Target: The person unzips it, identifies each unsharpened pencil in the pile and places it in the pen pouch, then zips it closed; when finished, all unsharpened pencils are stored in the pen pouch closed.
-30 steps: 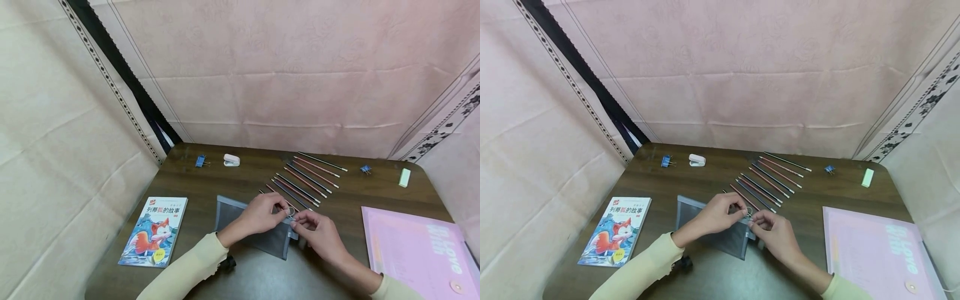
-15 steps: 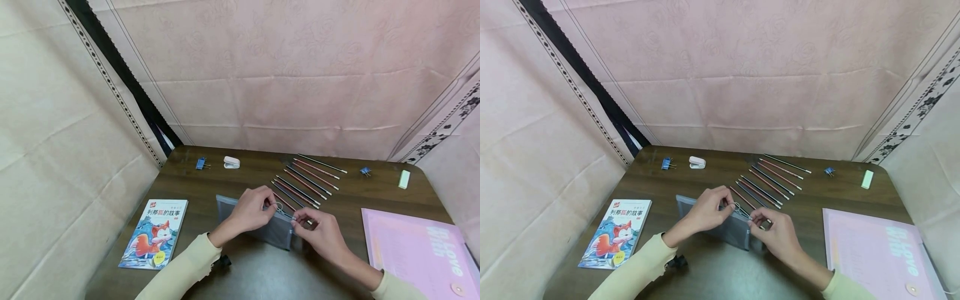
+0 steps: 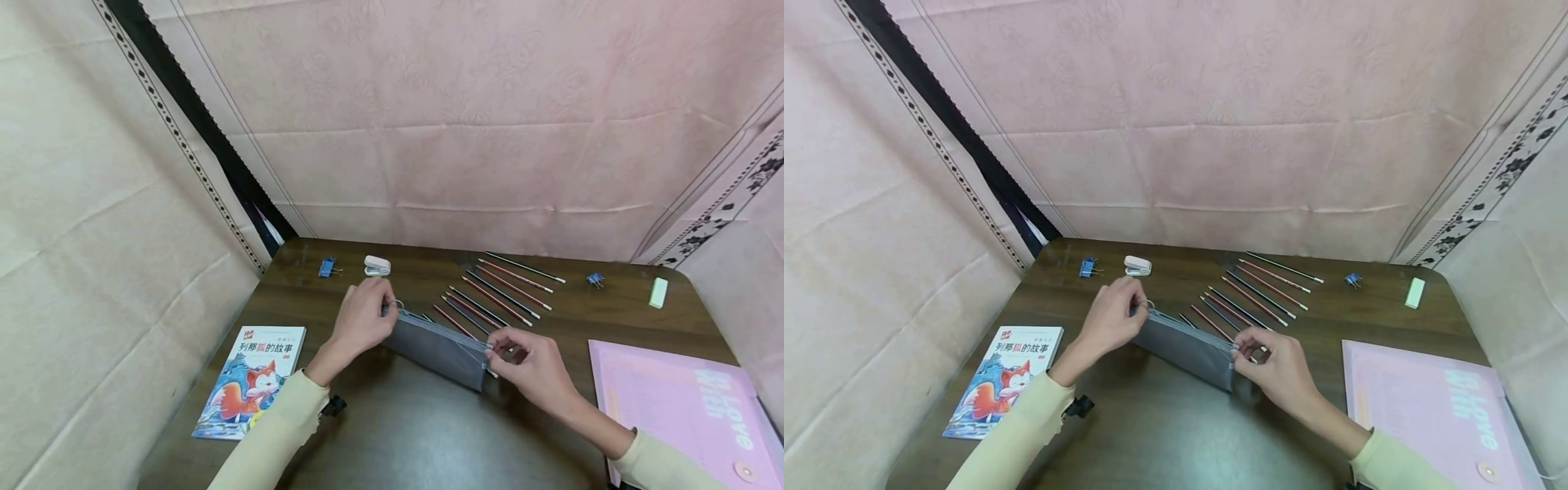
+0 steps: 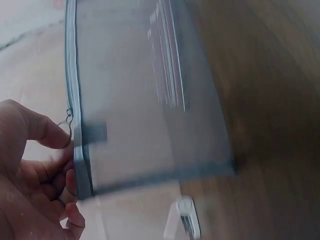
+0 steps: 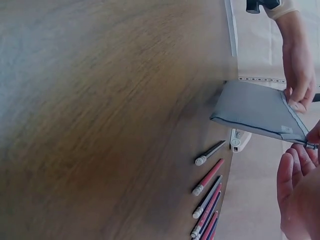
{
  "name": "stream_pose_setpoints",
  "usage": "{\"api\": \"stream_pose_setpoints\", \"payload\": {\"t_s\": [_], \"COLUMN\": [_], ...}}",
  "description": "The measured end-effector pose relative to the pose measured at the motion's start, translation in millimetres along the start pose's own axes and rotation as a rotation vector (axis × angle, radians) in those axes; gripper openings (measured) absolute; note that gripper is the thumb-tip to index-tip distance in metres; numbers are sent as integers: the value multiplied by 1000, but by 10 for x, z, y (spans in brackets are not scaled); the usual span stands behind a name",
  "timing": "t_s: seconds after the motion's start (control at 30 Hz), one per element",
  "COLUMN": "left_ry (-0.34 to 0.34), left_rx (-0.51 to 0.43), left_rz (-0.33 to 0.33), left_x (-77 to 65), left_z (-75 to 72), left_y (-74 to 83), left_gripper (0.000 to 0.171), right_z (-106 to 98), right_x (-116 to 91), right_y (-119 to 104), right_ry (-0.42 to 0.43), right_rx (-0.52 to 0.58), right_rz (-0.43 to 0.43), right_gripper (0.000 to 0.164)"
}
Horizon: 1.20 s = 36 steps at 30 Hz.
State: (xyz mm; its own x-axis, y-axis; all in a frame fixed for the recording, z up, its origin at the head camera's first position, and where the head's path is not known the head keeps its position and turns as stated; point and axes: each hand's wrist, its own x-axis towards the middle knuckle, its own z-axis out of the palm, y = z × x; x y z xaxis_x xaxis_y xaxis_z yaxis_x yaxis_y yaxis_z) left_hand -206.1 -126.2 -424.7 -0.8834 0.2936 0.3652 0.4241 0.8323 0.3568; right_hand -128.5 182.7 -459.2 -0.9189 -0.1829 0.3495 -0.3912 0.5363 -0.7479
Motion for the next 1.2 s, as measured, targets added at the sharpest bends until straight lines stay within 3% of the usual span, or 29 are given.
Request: {"api": "stream_pose_setpoints", "payload": {"t_s": [0.23,0.4,0.6,0.9,1.07,1.2], "left_ry": [27,27,24,-148,-262,-349], "left_rx": [4,-16,-4,-162,-126,-141], "left_rz": [-102,-156,-228,-369,-448,-508], "left_x": [4,14,26,-14,-49,-92], "left_z": [-162,-216,-295,-305,-320,-343], "left_y": [-313,-440,-539,-578,-577,-550], "left_gripper": [9,8,8,15,39,59], "right_z": [-73,-10,15,-51,-61,-11], "right_x": [-12,15,19,15,21,24], "right_y": [-211,-55,-64,-271,-339,-241], "right_ry": [1,9,2,-8,-18,-11], "right_rx": [9,12,29,53,34,19], "right_rz": [16,-27,-46,20,-4,-16], "right_gripper": [19,22,21,16,14,14]}}
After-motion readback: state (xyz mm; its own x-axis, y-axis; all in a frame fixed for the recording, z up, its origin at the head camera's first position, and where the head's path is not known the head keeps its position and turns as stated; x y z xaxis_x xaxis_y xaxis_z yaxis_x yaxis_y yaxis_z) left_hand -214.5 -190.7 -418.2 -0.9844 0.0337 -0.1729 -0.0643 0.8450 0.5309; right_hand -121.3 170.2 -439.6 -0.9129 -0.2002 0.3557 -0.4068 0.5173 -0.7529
